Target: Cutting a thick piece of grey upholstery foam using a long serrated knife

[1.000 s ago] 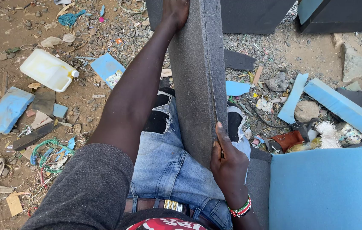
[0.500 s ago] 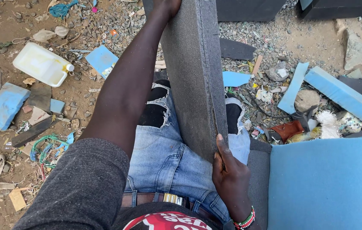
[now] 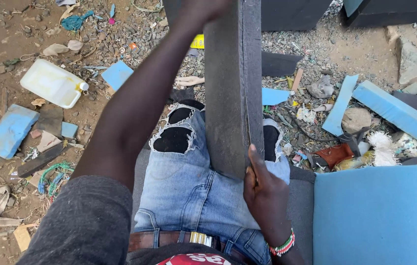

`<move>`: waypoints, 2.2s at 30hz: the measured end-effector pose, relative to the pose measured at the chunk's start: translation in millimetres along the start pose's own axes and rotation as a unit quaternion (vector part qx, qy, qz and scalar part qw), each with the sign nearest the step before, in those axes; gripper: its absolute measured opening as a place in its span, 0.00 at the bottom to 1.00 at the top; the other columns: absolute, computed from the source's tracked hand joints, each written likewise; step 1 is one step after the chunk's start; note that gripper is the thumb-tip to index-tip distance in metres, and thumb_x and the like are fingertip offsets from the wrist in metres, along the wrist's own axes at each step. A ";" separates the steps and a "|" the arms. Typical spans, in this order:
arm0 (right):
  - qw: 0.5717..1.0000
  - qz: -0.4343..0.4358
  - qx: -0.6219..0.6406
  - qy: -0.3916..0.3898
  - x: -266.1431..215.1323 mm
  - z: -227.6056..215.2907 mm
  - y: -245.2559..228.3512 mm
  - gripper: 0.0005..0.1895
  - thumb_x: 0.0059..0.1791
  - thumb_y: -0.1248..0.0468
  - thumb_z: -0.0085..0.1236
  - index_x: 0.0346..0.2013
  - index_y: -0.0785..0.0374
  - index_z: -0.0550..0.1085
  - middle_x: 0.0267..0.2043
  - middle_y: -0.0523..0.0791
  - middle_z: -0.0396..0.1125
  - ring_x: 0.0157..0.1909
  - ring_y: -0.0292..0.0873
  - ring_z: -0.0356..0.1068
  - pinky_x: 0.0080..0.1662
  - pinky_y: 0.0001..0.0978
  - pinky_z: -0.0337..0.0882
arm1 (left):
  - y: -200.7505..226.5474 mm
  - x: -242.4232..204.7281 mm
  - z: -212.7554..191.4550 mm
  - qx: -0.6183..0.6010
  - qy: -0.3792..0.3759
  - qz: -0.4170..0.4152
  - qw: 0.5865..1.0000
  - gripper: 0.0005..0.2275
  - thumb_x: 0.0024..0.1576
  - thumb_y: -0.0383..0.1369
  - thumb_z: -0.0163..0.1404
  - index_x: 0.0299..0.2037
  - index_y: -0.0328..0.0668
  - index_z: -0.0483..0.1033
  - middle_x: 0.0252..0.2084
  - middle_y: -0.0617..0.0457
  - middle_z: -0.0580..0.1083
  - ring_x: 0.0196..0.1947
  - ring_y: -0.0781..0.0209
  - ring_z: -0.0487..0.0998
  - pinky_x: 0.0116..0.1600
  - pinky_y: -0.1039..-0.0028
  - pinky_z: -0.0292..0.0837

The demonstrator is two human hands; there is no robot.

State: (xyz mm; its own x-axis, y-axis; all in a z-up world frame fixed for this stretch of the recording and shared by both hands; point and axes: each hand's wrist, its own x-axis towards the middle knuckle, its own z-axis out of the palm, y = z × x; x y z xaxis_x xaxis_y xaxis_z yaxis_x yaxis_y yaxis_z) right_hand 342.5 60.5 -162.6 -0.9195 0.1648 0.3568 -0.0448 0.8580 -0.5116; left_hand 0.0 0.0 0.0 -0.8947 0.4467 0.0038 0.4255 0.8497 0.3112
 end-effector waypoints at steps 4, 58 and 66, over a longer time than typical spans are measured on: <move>0.999 0.010 -0.036 -0.010 23.3 4.8 -4.0 0.29 0.57 0.64 0.56 0.74 0.47 0.70 0.21 0.49 0.68 0.17 0.51 0.63 0.25 0.48 0.57 | -7.8 16.1 37.0 0.043 -0.045 -0.016 0.998 0.46 0.55 0.74 0.57 0.79 0.69 0.50 0.81 0.46 0.46 0.78 0.30 0.41 0.69 0.15 0.49; 0.983 0.111 -0.068 -0.132 -14.9 -53.9 -7.5 0.31 0.53 0.60 0.55 0.73 0.41 0.70 0.12 0.48 0.68 0.20 0.56 0.71 0.30 0.49 0.65 | -20.6 102.4 168.8 0.113 -0.048 -0.122 0.985 0.28 0.59 0.57 0.51 0.59 0.45 0.76 0.63 0.45 0.65 0.51 0.28 0.64 0.31 0.53 0.81; 0.976 0.140 -0.083 -0.143 -45.6 -64.1 -5.1 0.31 0.53 0.57 0.56 0.73 0.37 0.70 0.14 0.49 0.69 0.19 0.55 0.70 0.30 0.48 0.65 | -21.4 119.6 194.6 0.133 -0.032 -0.125 0.983 0.35 0.58 0.69 0.51 0.64 0.53 0.73 0.60 0.29 0.67 0.51 0.18 0.66 0.31 0.43 0.82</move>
State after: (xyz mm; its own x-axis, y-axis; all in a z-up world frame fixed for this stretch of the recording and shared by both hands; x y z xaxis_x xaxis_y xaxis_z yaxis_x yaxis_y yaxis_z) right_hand 409.7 79.8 -126.1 -0.9590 0.2825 -0.0234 0.2662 0.8693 -0.4165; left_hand -89.7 89.8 -191.1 -0.9691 0.2241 -0.1033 0.2216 0.9745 0.0359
